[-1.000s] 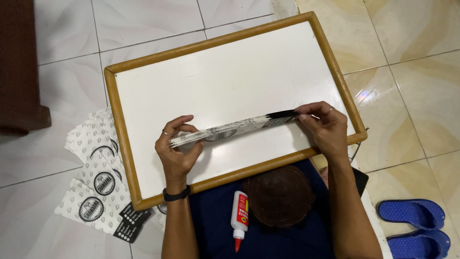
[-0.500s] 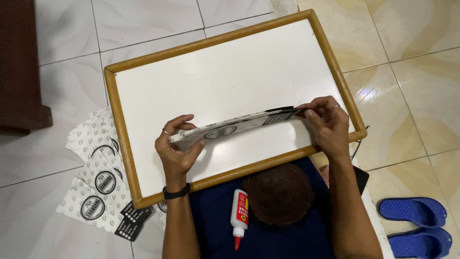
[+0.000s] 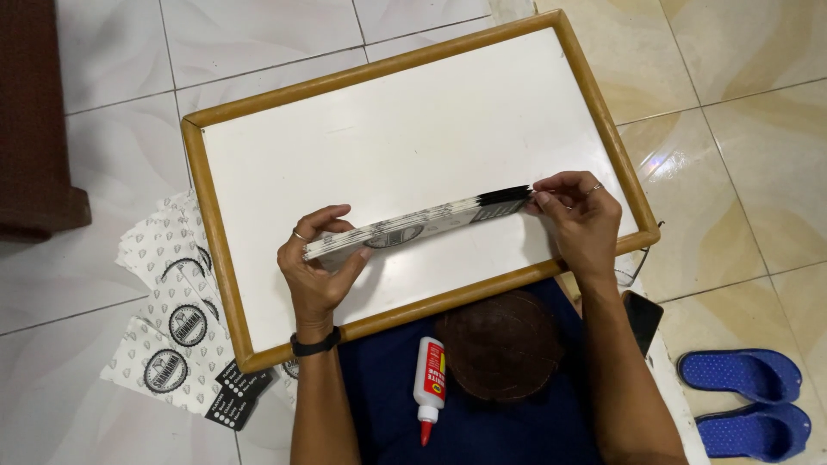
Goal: The person sits on the floor and assembles printed paper wrappers on a wooden tray. They align the wrappers, apply glue from a bottle to the edges, and fold them into a packet shape.
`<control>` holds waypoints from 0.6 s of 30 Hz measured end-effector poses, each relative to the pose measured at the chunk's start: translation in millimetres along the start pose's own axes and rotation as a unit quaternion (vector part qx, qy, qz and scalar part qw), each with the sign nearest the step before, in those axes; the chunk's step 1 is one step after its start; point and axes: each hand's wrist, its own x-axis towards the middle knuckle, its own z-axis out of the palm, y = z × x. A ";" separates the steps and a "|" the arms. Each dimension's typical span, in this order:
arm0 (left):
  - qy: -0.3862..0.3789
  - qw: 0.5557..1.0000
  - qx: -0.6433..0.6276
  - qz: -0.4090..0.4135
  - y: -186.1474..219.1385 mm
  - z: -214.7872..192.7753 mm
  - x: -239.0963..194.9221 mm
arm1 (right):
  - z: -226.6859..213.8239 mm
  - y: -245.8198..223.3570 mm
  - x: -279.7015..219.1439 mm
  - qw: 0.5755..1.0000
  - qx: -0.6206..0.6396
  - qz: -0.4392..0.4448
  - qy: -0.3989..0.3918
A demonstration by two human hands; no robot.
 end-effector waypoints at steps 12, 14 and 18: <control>-0.001 1.000 0.016 0.015 -1.0 1.6 -0.9 | -7.0 6.3 2.1 0.994 -0.096 -0.038 -0.041; 0.000 1.000 0.022 0.014 3.5 2.3 0.2 | -6.5 4.0 1.6 0.995 -0.082 -0.045 -0.036; 0.001 1.000 0.020 0.009 3.7 1.9 -0.1 | -4.2 -5.9 0.0 0.996 -0.060 -0.055 -0.027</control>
